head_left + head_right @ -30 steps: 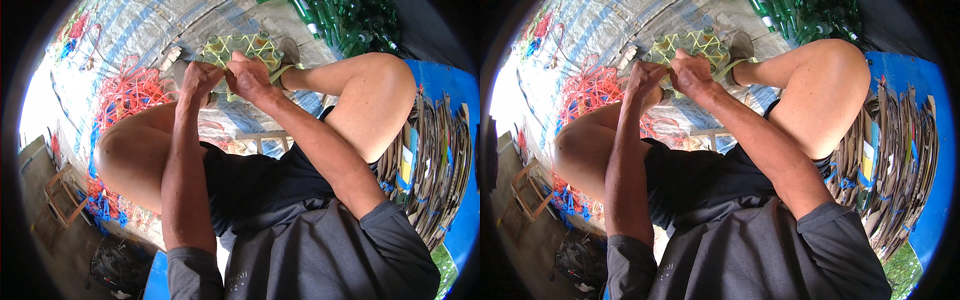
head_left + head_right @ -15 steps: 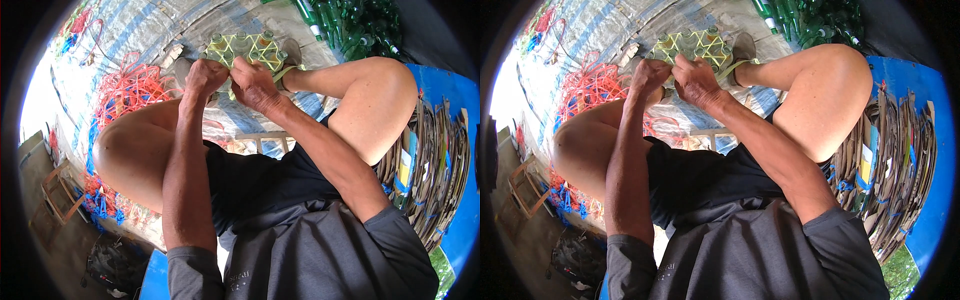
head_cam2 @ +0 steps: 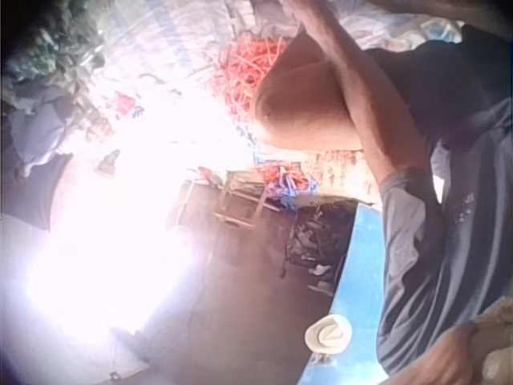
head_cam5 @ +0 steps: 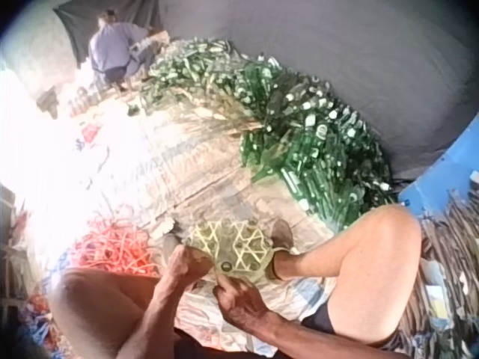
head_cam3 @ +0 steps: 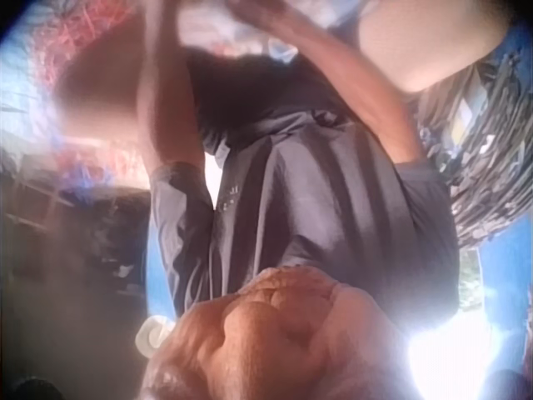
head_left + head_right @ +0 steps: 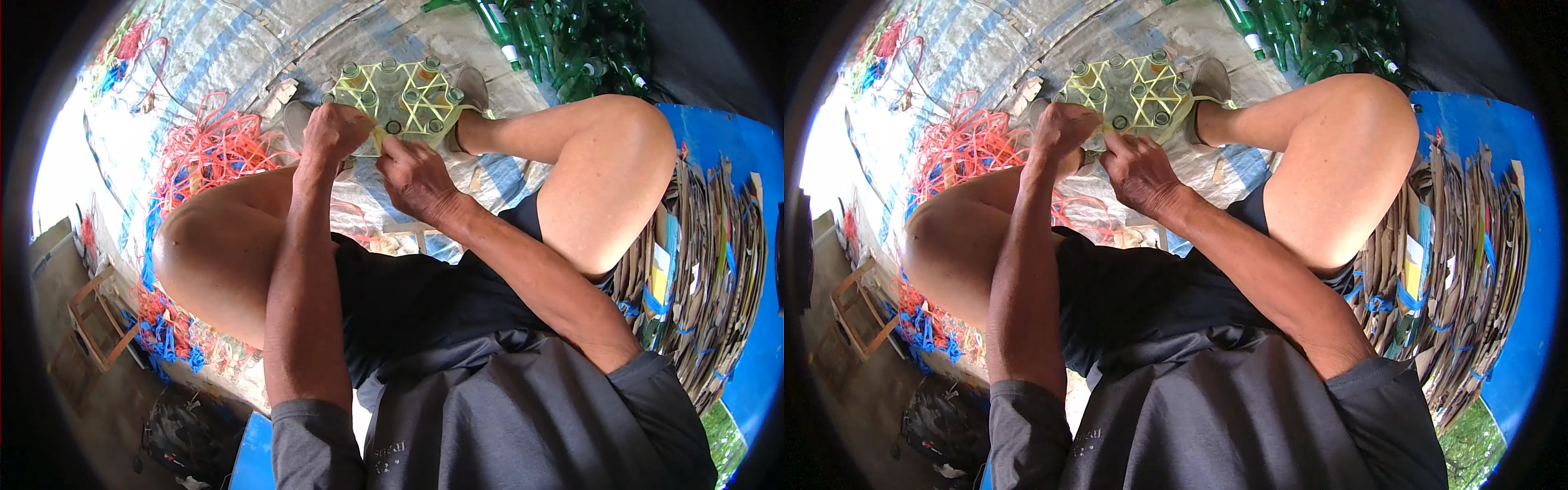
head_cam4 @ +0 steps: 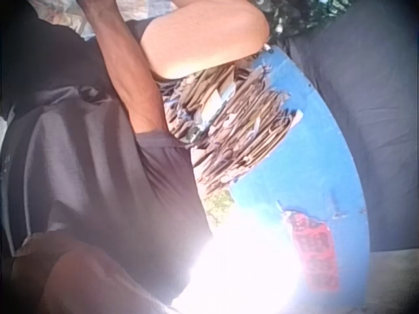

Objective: The person weaves a plastic cord through a base of glass bottles to create a basket.

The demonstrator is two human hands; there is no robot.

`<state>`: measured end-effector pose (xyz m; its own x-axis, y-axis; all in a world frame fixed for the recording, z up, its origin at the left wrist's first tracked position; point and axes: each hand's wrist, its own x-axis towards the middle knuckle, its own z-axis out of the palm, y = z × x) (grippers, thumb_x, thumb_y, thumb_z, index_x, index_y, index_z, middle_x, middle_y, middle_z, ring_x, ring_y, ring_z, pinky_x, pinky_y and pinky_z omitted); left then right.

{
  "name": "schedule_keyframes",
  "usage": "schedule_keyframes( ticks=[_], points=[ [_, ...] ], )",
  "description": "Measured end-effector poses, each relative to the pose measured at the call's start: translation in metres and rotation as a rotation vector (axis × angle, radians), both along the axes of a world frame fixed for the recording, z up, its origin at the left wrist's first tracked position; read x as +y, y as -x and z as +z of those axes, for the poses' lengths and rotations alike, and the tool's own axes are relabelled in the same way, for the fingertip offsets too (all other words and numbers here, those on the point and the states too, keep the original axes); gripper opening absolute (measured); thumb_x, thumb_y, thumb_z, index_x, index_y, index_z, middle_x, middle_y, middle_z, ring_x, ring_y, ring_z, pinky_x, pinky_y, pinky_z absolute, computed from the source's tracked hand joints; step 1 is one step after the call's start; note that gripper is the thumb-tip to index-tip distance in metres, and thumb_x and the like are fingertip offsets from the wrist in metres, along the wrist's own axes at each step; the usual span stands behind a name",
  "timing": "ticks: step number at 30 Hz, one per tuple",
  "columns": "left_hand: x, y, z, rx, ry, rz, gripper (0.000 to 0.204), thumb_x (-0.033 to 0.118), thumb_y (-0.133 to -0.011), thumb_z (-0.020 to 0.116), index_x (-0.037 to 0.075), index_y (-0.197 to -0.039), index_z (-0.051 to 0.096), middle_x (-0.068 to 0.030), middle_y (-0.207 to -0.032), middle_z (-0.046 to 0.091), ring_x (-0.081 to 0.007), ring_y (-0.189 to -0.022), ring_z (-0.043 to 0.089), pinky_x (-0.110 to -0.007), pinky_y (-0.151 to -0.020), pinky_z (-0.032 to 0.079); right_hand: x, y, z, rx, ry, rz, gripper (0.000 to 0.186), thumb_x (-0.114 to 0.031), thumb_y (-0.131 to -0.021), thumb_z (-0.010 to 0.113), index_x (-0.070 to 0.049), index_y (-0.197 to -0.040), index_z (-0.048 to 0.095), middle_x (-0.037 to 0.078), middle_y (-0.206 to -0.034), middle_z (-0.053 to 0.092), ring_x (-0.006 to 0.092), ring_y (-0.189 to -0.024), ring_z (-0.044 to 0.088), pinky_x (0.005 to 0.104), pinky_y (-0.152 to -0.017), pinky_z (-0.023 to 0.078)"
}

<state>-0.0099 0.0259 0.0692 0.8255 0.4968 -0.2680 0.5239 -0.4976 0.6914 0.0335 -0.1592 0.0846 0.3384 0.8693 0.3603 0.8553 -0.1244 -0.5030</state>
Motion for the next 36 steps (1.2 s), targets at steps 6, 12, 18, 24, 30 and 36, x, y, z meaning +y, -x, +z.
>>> schedule_keyframes(
  ticks=[6, 12, 18, 24, 30, 36],
  points=[
    [-0.005, -0.002, 0.01, -0.03, -0.068, -0.036, 0.028, 0.033, -0.077, 0.07, 0.005, -0.081, 0.074, -0.0195, -0.066, 0.064, -0.0316, -0.064, 0.066, -0.04, -0.063, 0.051, 0.001, 0.004, -0.004, 0.025, -0.019, -0.003, 0.007, 0.001, -0.073, 0.06, -0.001, -0.079, 0.06, 0.013, -0.089, 0.056, 0.0298, -0.085, 0.062, 0.0398, -0.075, 0.052],
    [-0.008, -0.001, 0.0, -0.064, -0.151, -0.024, 0.028, 0.034, -0.079, 0.071, 0.007, -0.085, 0.075, -0.0192, -0.068, 0.065, -0.031, -0.062, 0.065, -0.039, -0.062, 0.05, -0.002, 0.009, -0.017, 0.087, 0.092, 0.035, 0.014, 0.002, -0.073, 0.057, 0.0, -0.088, 0.058, 0.014, -0.087, 0.055, 0.0323, -0.085, 0.06, 0.0403, -0.075, 0.053],
    [-0.008, -0.001, -0.004, -0.105, -0.204, -0.031, 0.026, 0.031, -0.079, 0.071, 0.006, -0.084, 0.075, -0.0201, -0.069, 0.064, -0.032, -0.063, 0.065, -0.04, -0.062, 0.05, -0.002, 0.013, -0.024, 0.157, 0.063, 0.01, 0.01, 0.002, -0.074, 0.057, 0.0, -0.084, 0.055, 0.017, -0.087, 0.055, 0.0347, -0.085, 0.06, 0.042, -0.075, 0.052],
    [-0.008, -0.002, -0.003, -0.106, -0.198, -0.014, 0.026, 0.031, -0.079, 0.072, 0.006, -0.085, 0.076, -0.02, -0.069, 0.065, -0.0324, -0.064, 0.066, -0.039, -0.064, 0.051, -0.003, 0.013, -0.016, 0.169, 0.081, 0.007, 0.01, 0.003, -0.075, 0.056, 0.0, -0.084, 0.054, 0.017, -0.087, 0.054, 0.0358, -0.087, 0.059, 0.0427, -0.074, 0.052],
    [-0.006, 0.001, -0.008, -0.106, -0.225, -0.024, 0.025, 0.03, -0.079, 0.072, 0.006, -0.085, 0.076, -0.0199, -0.069, 0.066, -0.0324, -0.065, 0.066, -0.039, -0.064, 0.051, -0.006, 0.012, -0.014, 0.142, 0.129, 0.012, 0.013, -0.001, -0.069, 0.059, 0.0, -0.082, 0.061, 0.016, -0.09, 0.057, 0.0328, -0.089, 0.06, 0.0388, -0.081, 0.052],
    [-0.008, 0.0, -0.007, -0.087, -0.181, -0.009, 0.028, 0.031, -0.078, 0.072, 0.005, -0.086, 0.075, -0.0208, -0.068, 0.064, -0.0323, -0.064, 0.066, -0.039, -0.063, 0.051, -0.007, 0.008, -0.013, 0.112, 0.115, 0.009, 0.012, 0.001, -0.072, 0.058, -0.001, -0.084, 0.059, 0.015, -0.091, 0.057, 0.0331, -0.088, 0.06, 0.0401, -0.079, 0.052]
  ],
)
